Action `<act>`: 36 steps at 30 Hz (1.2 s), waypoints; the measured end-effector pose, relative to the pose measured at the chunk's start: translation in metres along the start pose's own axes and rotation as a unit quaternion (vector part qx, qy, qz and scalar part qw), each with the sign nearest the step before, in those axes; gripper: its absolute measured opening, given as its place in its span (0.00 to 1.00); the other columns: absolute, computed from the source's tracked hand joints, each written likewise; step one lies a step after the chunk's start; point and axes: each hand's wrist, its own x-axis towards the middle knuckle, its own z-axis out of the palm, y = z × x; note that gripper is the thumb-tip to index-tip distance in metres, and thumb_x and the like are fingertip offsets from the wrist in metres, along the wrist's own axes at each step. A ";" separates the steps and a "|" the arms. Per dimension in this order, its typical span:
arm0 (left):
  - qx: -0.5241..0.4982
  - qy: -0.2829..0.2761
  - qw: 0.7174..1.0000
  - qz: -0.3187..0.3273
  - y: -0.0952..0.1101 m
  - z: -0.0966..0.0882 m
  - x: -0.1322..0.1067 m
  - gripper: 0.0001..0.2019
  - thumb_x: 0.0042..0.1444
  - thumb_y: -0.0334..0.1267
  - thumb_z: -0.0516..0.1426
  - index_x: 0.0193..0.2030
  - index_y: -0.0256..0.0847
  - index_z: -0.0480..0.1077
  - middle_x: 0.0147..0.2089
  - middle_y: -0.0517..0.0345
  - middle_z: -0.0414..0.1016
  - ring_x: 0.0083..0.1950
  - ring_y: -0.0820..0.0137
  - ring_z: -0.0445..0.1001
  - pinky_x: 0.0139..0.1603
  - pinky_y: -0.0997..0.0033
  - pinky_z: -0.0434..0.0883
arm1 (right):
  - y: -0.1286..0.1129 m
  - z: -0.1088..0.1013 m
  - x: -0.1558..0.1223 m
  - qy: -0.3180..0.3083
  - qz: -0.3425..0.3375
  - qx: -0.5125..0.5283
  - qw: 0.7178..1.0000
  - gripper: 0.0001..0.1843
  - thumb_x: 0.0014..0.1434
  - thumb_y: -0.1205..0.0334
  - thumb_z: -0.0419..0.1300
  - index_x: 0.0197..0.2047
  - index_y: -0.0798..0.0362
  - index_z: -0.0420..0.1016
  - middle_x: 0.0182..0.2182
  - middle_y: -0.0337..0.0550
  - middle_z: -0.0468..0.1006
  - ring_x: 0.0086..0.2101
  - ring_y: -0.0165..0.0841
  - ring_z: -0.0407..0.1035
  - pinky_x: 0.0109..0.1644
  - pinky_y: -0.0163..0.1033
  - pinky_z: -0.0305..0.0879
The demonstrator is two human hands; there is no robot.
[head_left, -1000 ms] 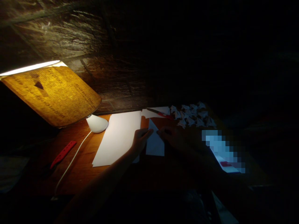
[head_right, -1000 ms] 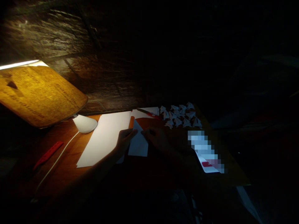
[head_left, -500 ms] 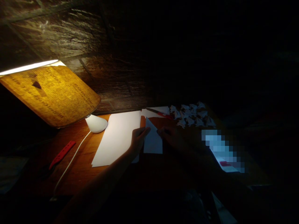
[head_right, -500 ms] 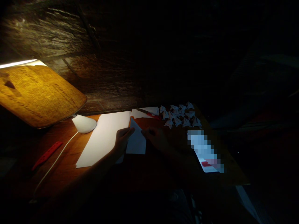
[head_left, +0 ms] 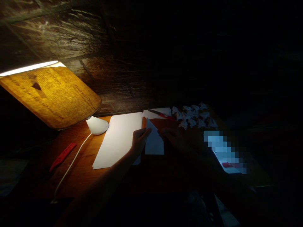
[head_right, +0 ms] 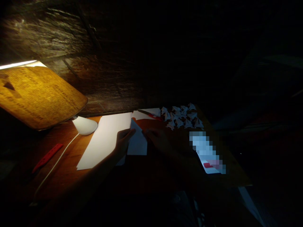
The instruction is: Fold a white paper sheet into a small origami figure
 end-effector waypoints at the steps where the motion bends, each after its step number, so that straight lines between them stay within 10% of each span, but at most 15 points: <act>1: 0.004 -0.003 1.000 0.001 -0.001 0.000 0.000 0.30 0.49 0.60 0.67 0.18 0.39 0.60 0.19 0.65 0.55 0.22 0.78 0.54 0.21 0.75 0.51 | 0.000 0.000 0.000 -0.003 -0.001 0.005 1.000 0.26 0.55 0.35 0.62 0.25 0.51 0.68 0.24 0.38 0.68 0.27 0.31 0.62 0.32 0.37 0.59; 36: -0.027 0.002 0.998 -0.053 -0.005 0.002 -0.003 0.28 0.47 0.59 0.68 0.20 0.38 0.64 0.20 0.63 0.61 0.21 0.77 0.60 0.21 0.75 0.55 | -0.003 0.000 -0.001 0.006 0.017 -0.033 0.999 0.26 0.50 0.39 0.70 0.22 0.52 0.69 0.21 0.35 0.68 0.25 0.29 0.61 0.29 0.36 0.57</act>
